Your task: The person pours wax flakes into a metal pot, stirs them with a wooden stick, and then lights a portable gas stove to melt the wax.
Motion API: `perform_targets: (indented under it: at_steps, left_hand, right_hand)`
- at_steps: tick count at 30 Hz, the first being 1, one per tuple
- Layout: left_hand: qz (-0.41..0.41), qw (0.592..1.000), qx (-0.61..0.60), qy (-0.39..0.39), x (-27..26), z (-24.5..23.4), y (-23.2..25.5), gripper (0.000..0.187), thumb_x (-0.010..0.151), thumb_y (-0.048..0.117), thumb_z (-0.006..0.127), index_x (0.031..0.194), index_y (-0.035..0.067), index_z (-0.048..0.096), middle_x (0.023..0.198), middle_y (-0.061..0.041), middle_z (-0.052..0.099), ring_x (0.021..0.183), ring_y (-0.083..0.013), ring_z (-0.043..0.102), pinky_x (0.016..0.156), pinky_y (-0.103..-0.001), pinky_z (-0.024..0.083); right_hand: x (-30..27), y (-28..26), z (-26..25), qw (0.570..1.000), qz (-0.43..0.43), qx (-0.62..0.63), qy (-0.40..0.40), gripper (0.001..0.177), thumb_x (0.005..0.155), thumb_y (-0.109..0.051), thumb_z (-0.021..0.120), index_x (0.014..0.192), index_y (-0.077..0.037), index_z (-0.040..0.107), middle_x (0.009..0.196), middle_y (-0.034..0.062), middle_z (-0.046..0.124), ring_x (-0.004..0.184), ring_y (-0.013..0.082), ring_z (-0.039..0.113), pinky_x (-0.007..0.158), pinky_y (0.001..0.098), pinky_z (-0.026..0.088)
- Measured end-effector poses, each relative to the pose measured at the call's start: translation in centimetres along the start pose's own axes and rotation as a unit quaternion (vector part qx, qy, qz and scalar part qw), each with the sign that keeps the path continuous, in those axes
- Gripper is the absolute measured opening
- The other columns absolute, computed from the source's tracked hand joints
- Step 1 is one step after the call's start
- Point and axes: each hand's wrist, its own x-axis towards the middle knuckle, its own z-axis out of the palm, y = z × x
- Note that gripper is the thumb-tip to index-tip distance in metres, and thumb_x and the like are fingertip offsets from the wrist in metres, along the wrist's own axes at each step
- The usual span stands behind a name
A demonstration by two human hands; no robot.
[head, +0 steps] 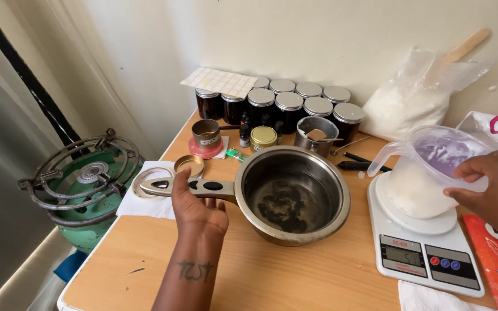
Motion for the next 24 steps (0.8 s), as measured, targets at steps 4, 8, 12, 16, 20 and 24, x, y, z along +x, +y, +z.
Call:
perform_targets:
  at_steps: [4,8,12,16,20,24]
  left_hand:
    - [0.092,0.995,-0.027,0.030,-0.2,-0.8,0.2,0.040,0.074,0.038,0.077,0.104,0.025,0.054,0.099,0.009,0.055,0.087,-0.0098,0.051,0.077,-0.029,0.035]
    - [0.215,0.972,-0.066,0.069,-0.3,-1.5,0.8,0.045,0.082,0.039,0.074,0.109,0.022,0.043,0.114,0.008,0.044,0.105,-0.0087,0.048,0.094,-0.029,0.040]
    - [0.306,0.943,-0.126,0.030,-3.2,-0.2,2.3,0.045,0.087,0.023,0.069,0.121,0.020,0.041,0.123,0.001,0.048,0.104,-0.0142,0.055,0.089,-0.031,0.052]
    - [0.407,0.909,-0.085,-0.035,-3.4,1.1,2.1,0.048,0.081,0.022,0.071,0.120,0.017,0.045,0.117,-0.002,0.043,0.108,-0.0173,0.049,0.096,-0.033,0.042]
    - [0.420,0.868,0.058,-0.260,-4.0,3.5,1.5,0.019,0.094,0.013,0.065,0.109,0.018,0.054,0.101,0.000,0.053,0.089,-0.0139,0.051,0.079,-0.030,0.044]
    - [0.362,0.757,0.264,-0.476,-3.7,5.8,0.4,0.024,0.094,0.028,0.067,0.111,0.011,0.069,0.106,-0.002,0.071,0.103,-0.0141,0.065,0.095,-0.030,0.051]
  right_hand:
    - [0.2,0.0,0.0,1.000,-0.012,0.010,0.015,0.028,0.080,-0.025,0.094,0.103,-0.011,0.088,0.095,0.0056,0.082,0.092,0.0188,0.075,0.092,0.0357,0.054]
    - [0.9,-0.5,0.2,0.998,-0.030,0.026,0.038,0.010,0.089,-0.021,0.088,0.093,-0.012,0.087,0.085,0.0026,0.078,0.087,0.0174,0.071,0.088,0.0353,0.050]
    - [0.7,-1.0,0.6,0.988,-0.088,0.098,0.086,0.009,0.096,-0.012,0.087,0.098,-0.004,0.085,0.090,0.0108,0.076,0.094,0.0238,0.068,0.099,0.0399,0.050]
    - [-0.8,-4.6,-2.1,0.983,-0.104,0.112,0.103,0.009,0.102,-0.010,0.081,0.094,-0.005,0.082,0.095,0.0113,0.073,0.103,0.0246,0.065,0.101,0.0396,0.047]
    - [-1.1,-8.5,-5.0,0.964,-0.157,0.152,0.148,0.010,0.109,-0.002,0.082,0.115,0.006,0.079,0.112,0.0184,0.071,0.111,0.0282,0.064,0.109,0.0391,0.048]
    - [-1.7,-16.1,-9.7,0.965,-0.178,0.113,0.153,0.014,0.108,-0.013,0.083,0.114,0.000,0.084,0.111,0.0167,0.077,0.109,0.0307,0.069,0.106,0.0439,0.049]
